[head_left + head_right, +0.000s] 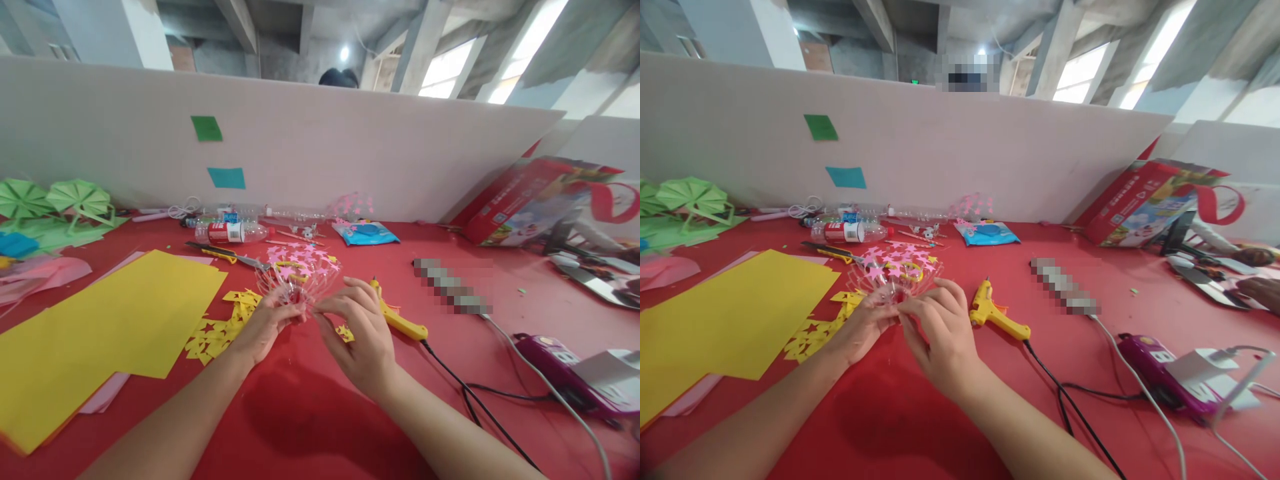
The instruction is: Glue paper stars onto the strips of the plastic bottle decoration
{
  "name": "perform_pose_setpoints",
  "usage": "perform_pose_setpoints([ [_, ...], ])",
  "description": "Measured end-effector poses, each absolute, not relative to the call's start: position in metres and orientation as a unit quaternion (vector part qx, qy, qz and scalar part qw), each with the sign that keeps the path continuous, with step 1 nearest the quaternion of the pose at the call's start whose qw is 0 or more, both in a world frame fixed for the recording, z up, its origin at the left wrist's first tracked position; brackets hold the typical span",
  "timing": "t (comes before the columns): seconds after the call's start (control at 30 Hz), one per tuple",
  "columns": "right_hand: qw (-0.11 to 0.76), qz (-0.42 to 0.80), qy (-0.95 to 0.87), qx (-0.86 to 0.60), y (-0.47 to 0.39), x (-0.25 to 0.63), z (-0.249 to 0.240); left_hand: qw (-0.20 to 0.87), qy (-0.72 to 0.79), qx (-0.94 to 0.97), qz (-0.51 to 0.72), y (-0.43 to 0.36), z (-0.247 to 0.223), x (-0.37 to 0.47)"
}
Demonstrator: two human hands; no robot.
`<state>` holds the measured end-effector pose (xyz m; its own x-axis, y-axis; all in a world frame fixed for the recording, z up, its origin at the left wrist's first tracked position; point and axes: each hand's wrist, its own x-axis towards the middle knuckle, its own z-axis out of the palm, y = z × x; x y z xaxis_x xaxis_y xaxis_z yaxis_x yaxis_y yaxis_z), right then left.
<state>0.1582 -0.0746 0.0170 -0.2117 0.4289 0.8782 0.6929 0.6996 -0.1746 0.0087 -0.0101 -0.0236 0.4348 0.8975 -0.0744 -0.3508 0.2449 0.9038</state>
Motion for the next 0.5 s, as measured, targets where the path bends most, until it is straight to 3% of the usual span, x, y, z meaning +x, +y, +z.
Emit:
perform_pose_setpoints([
  [0.5, 0.527, -0.09, -0.754, -0.381, -0.0775, 0.1536, 0.0203, 0.724, 0.312, 0.438, 0.432, -0.0099, -0.0232, 0.0081],
])
